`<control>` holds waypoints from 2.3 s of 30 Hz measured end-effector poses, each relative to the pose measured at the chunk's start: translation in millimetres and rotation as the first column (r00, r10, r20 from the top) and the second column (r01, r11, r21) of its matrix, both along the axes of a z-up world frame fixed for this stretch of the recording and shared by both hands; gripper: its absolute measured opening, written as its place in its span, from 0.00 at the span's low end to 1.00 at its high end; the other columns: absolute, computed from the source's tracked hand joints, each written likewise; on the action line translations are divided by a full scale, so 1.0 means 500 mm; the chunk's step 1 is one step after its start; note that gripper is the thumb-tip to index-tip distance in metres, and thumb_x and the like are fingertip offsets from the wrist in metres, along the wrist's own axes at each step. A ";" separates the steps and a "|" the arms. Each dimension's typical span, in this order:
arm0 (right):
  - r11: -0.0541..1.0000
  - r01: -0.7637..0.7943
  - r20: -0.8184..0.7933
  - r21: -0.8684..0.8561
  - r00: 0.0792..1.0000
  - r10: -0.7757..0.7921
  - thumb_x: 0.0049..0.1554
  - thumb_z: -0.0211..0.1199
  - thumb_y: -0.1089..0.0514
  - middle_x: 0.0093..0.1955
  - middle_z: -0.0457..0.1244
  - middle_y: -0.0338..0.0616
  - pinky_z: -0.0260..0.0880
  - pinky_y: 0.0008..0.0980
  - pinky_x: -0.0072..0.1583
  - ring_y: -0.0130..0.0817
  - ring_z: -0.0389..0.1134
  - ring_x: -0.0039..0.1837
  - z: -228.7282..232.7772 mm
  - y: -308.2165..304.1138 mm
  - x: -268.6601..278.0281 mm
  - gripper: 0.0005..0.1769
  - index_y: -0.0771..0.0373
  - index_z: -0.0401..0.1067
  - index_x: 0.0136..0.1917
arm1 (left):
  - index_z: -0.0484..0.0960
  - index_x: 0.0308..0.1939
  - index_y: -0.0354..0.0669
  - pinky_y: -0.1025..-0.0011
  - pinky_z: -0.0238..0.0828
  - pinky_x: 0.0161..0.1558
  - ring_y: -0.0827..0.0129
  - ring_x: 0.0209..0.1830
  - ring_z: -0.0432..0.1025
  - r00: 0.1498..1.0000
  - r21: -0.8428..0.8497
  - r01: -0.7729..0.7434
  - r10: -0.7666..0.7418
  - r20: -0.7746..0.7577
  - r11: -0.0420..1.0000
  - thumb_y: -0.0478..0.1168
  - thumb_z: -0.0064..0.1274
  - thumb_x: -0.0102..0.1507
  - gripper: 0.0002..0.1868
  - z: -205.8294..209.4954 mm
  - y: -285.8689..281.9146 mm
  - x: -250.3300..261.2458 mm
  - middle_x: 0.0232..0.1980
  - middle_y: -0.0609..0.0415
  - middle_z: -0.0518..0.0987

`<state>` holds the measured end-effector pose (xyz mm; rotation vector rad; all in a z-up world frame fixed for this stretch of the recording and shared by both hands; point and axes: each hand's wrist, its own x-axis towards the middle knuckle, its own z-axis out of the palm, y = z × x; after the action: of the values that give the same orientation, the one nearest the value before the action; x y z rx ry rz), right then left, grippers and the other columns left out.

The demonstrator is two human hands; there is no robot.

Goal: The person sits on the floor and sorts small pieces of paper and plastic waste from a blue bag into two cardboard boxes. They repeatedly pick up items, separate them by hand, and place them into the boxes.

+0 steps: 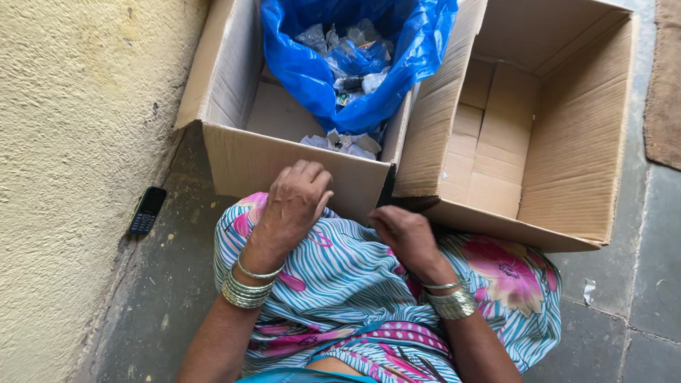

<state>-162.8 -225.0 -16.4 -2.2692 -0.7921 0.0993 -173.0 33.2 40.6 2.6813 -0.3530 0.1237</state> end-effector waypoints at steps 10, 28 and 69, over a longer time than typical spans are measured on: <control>0.878 0.470 0.460 0.086 0.763 -0.454 0.68 0.67 0.56 0.45 0.68 0.47 0.70 0.39 0.48 0.41 0.72 0.46 0.099 -0.113 0.075 0.08 0.64 0.75 0.53 | 0.75 0.60 0.36 0.53 0.60 0.67 0.51 0.65 0.68 0.974 0.095 0.046 -0.066 0.215 0.994 0.44 0.65 0.55 0.32 0.006 -0.038 0.059 0.61 0.43 0.74; 0.844 0.447 0.424 -0.296 0.853 -0.303 0.59 0.73 0.41 0.33 0.64 0.39 0.64 0.37 0.40 0.36 0.67 0.36 0.083 -0.099 0.083 0.21 0.59 0.74 0.40 | 0.76 0.37 0.41 0.55 0.70 0.47 0.53 0.43 0.75 0.934 -0.145 0.356 -0.348 0.079 0.923 0.51 0.66 0.55 0.20 -0.083 -0.133 0.139 0.36 0.50 0.80; 0.946 0.057 0.674 -0.318 0.715 0.184 0.45 0.71 0.64 0.60 0.67 0.51 0.70 0.46 0.65 0.49 0.69 0.63 -0.021 0.143 0.848 0.14 0.60 0.77 0.47 | 0.87 0.30 0.43 0.57 0.75 0.42 0.54 0.38 0.79 0.954 -0.265 0.281 -0.299 -0.027 0.922 0.60 0.68 0.46 0.24 -0.148 -0.170 0.183 0.31 0.48 0.83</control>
<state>261.1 -153.4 -26.7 -2.5995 -1.3229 -0.7030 -81.7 -51.8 -33.5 2.3393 -0.6608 -0.0099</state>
